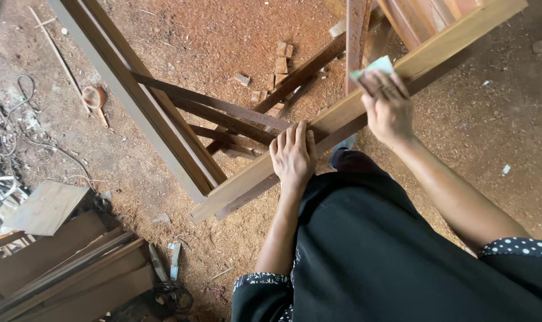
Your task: The person sands the surface and edges of a wooden frame by hand using a piece of sandpaper.
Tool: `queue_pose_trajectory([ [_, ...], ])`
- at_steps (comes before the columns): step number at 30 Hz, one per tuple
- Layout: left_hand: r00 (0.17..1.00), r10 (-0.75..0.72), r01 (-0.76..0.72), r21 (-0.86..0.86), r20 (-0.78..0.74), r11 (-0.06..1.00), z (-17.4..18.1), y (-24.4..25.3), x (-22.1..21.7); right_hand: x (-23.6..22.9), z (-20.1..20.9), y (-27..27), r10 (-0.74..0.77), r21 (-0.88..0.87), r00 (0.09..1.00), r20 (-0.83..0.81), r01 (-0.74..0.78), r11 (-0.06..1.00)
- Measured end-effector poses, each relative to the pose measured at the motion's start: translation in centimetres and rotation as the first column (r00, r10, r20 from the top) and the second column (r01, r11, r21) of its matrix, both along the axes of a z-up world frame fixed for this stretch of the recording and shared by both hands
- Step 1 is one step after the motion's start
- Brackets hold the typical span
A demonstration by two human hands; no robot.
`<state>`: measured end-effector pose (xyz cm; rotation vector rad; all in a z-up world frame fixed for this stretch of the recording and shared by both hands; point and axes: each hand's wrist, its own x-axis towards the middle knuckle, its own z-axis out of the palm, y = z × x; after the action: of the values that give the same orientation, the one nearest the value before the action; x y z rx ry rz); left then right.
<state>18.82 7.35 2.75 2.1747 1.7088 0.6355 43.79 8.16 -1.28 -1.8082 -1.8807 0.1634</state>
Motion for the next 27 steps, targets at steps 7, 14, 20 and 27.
queue_pose_trajectory([
  [7, 1.000, 0.004, -0.003, 0.005, -0.008, 1.000, 0.3, 0.1, 0.1, -5.0, 4.2, -1.5, 0.242, 0.125, 0.960, 0.139, -0.259, 0.958],
  [14, 0.999, -0.018, 0.018, 0.003, 0.040, 1.000, -0.1, -0.2, -0.3, -6.3, 3.8, 0.1, 0.243, 0.053, 0.965, 0.095, -0.248, 0.967],
  [20, 0.999, -0.029, 0.029, 0.000, 0.028, 1.000, -0.3, -0.1, -0.3, -5.4, 5.2, -1.0, 0.209, 0.064, 0.978, 0.021, -0.210, 0.976],
  [27, 0.999, -0.042, 0.041, 0.062, 0.016, 0.997, 0.1, -0.1, -0.3, -7.2, 3.0, -3.1, 0.349, 0.250, 0.933, -0.083, -0.320, 0.914],
])
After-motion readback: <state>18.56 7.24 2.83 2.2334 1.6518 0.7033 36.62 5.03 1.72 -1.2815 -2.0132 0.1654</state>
